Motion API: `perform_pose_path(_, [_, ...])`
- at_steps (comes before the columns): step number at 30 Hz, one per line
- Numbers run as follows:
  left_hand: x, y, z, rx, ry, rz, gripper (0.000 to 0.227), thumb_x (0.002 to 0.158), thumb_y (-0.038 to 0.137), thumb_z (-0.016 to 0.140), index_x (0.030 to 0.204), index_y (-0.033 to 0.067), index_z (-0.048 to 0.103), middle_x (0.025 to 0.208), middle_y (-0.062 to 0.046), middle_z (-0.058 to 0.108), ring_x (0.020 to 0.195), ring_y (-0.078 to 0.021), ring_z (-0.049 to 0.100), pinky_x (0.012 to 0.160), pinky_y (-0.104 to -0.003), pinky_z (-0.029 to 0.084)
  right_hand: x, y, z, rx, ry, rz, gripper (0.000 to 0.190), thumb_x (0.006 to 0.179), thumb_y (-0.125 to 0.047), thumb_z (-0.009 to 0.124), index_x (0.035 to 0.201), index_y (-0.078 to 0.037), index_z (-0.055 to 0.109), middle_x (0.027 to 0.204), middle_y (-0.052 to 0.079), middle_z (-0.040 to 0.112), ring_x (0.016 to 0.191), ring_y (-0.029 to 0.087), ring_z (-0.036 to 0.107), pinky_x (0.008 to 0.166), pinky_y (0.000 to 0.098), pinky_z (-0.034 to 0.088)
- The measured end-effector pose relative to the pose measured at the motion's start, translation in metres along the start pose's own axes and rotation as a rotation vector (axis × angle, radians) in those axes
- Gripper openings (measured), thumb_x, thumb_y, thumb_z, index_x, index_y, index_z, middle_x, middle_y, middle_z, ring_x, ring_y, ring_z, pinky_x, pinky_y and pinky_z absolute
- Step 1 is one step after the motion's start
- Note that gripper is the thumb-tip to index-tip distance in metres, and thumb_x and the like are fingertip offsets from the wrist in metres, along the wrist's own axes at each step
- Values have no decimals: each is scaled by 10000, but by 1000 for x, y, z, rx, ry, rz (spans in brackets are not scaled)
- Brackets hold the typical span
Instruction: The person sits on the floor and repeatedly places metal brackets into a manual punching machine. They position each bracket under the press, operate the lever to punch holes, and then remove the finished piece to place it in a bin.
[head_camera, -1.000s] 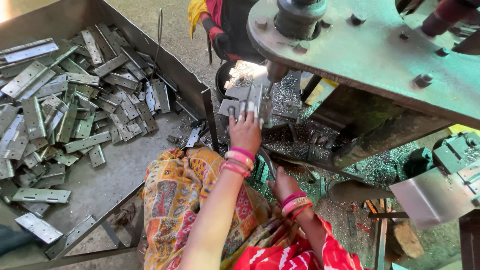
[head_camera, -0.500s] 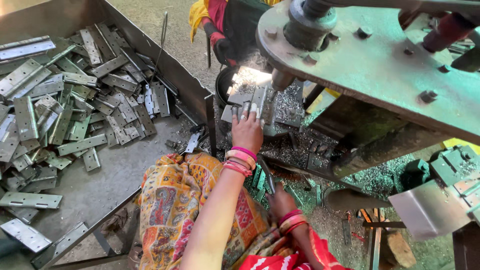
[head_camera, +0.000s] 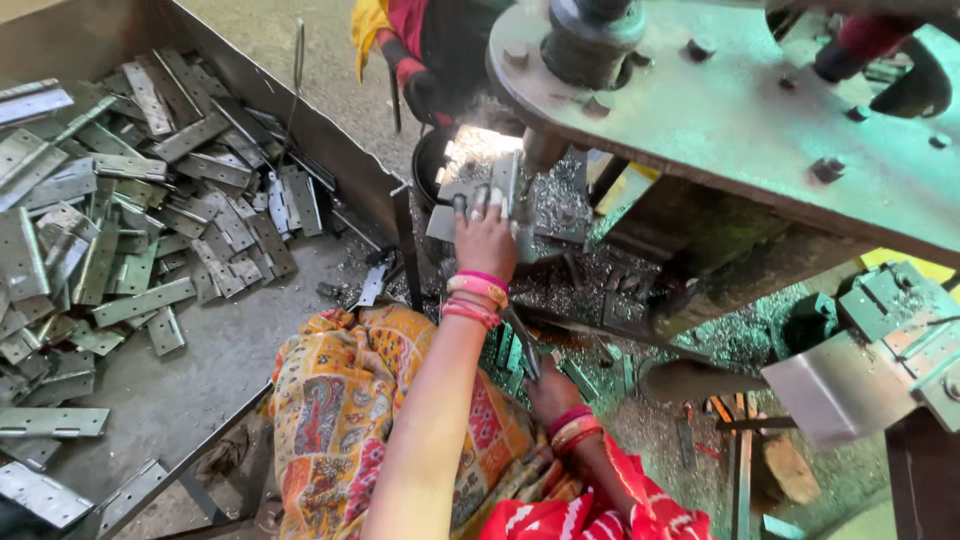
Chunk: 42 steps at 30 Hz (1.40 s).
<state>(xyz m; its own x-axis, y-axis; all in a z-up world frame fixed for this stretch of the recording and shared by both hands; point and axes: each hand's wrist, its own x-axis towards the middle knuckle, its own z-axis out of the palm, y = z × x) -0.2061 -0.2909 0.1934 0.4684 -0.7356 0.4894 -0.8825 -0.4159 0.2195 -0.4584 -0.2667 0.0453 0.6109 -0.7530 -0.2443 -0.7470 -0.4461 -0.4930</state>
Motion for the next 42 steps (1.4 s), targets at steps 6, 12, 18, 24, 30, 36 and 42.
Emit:
perform_pose_path(6, [-7,3,-4,-46,-123,-16,224,916,194,597,989,102,787,1324,-74,650,1353,-266,513,1182,-572,323,8,9,-11,-138,17,-68,491,878,-390,722,1087,-31,462,758,253,701,683,460,701,594,555,562])
perform_pose_path(12, [0,-2,-5,-48,-100,-3,230,897,170,592,992,90,785,1330,-78,649,1349,-265,522,1152,-553,336,12,36,68,-11,133,-39,384,966,-384,645,1096,-65,475,754,237,696,682,471,697,609,569,530])
perform_pose_path(18, [11,-9,-14,-28,-124,22,223,851,184,599,927,118,798,1319,-75,648,1400,-270,470,1172,-577,262,16,25,24,65,-11,-22,475,920,-333,673,1199,-27,442,773,252,713,680,469,688,608,568,520])
perform_pose_path(24, [38,-13,-6,-67,-421,-77,296,1045,225,509,1100,113,778,1395,-58,642,1231,-276,587,1295,-552,189,5,10,-11,61,-181,173,493,930,-305,628,1303,-64,415,776,222,734,651,417,737,556,535,601])
perform_pose_path(30, [42,-14,1,-60,-157,13,323,945,289,557,981,68,790,1309,-87,646,1396,-262,459,1198,-574,172,4,29,68,63,124,-54,398,977,-336,652,1187,-66,449,802,265,706,684,487,673,595,580,524])
perform_pose_path(36, [38,-18,-7,-38,-211,38,281,965,230,553,991,86,794,1303,-78,658,1380,-246,488,1256,-558,160,-5,4,-12,75,-20,67,523,942,-401,684,1275,-38,507,1006,234,714,877,385,704,736,493,559])
perform_pose_path(42, [-40,6,-38,-39,-35,99,302,963,257,572,964,27,768,1305,-158,646,1410,-296,478,1227,-547,228,-21,-67,-95,176,387,-153,596,906,-380,710,1349,-27,524,1303,193,558,1067,273,686,883,384,592])
